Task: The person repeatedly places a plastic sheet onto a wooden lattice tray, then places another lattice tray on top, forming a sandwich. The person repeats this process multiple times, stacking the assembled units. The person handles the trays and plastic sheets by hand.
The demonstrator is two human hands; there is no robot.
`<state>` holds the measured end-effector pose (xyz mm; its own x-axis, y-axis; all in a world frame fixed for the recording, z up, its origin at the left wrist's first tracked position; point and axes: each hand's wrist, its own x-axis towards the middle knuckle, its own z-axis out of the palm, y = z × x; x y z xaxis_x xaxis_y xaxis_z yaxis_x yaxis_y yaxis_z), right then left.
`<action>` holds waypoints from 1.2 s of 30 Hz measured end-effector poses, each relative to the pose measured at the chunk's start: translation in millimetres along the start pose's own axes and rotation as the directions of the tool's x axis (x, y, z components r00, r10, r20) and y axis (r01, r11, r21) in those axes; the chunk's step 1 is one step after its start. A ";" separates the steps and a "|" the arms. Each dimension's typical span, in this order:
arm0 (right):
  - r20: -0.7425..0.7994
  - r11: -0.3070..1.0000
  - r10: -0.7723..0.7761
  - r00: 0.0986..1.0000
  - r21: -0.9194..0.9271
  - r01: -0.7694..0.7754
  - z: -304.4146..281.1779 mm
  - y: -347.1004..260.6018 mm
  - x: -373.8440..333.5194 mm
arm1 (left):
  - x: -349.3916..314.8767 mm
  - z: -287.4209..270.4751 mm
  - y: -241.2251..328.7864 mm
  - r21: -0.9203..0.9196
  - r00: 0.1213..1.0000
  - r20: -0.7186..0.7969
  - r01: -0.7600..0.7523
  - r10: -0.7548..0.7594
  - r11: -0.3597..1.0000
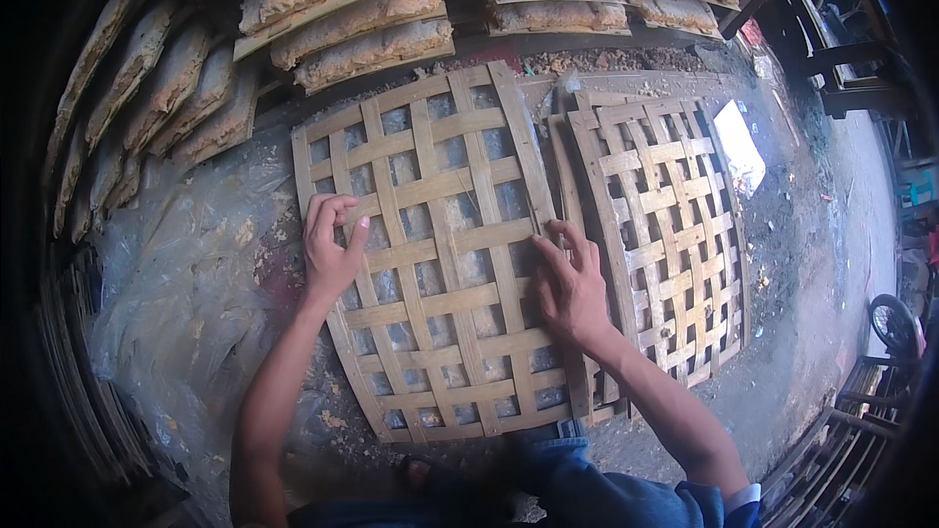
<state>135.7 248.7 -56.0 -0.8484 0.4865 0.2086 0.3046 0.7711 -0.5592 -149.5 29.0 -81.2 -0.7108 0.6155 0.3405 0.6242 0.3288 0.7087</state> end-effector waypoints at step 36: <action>0.045 0.968 0.221 0.974 0.112 -0.224 7.8 19.3 -10.4 | -125.9 -60.8 -10.2 0.074 0.758 0.349 0.564 -0.551 0.823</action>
<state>147.1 255.4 -75.3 -0.7790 0.6255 0.0437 0.4366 0.5912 -0.6782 -86.0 -95.4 -93.8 -0.7693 0.5357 -0.3482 0.1370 0.6707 0.7290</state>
